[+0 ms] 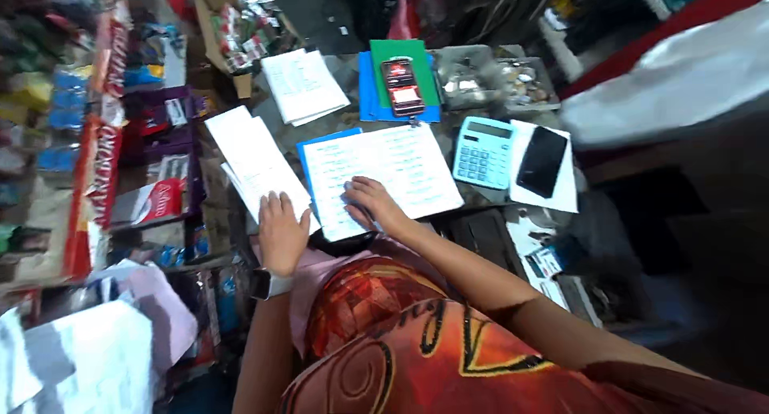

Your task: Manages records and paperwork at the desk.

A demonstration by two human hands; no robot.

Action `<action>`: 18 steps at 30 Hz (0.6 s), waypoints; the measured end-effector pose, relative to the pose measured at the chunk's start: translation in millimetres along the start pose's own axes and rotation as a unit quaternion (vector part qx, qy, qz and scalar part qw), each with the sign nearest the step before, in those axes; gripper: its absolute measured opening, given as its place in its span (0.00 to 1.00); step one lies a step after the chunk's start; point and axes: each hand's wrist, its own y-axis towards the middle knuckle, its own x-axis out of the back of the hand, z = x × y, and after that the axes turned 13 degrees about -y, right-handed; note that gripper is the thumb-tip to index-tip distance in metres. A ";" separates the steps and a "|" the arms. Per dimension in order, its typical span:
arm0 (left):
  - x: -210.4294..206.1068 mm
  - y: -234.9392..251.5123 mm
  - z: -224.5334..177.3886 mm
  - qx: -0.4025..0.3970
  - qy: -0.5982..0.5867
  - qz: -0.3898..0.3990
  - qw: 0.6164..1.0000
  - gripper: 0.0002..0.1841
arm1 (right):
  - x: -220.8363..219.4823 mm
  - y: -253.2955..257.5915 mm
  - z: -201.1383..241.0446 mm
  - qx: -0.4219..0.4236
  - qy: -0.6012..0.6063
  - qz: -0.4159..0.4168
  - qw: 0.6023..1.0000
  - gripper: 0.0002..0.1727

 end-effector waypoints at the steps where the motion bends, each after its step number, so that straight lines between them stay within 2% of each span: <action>1: 1.1 0.6 1.2 0.006 0.002 0.005 1.000 0.38 | -1.3 0.3 0.2 0.001 0.001 0.000 1.000 0.15; 7: 6.6 1.2 3.1 0.015 0.018 0.023 0.999 0.37 | -5.0 1.5 1.0 0.002 0.014 0.005 1.000 0.15; 10: 7.1 1.1 2.9 0.008 0.019 0.009 1.000 0.38 | 15.5 3.6 19.8 0.019 0.028 -0.009 0.999 0.15; 12: 7.1 2.0 2.0 0.006 0.011 -0.001 1.000 0.41 | 59.5 5.5 54.3 0.063 0.085 -0.077 0.991 0.14; 14: 9.3 3.2 -0.6 0.019 0.016 0.007 1.000 0.45 | 119.6 2.5 92.5 0.144 0.193 -0.142 0.960 0.12; 16: 11.8 5.6 -3.8 0.029 0.028 0.018 0.999 0.47 | 179.6 -8.3 121.8 0.204 0.256 -0.171 0.929 0.11; 18: 15.6 6.2 -6.6 0.022 0.026 0.017 0.999 0.45 | 225.7 -20.0 142.6 0.196 0.300 -0.164 0.919 0.14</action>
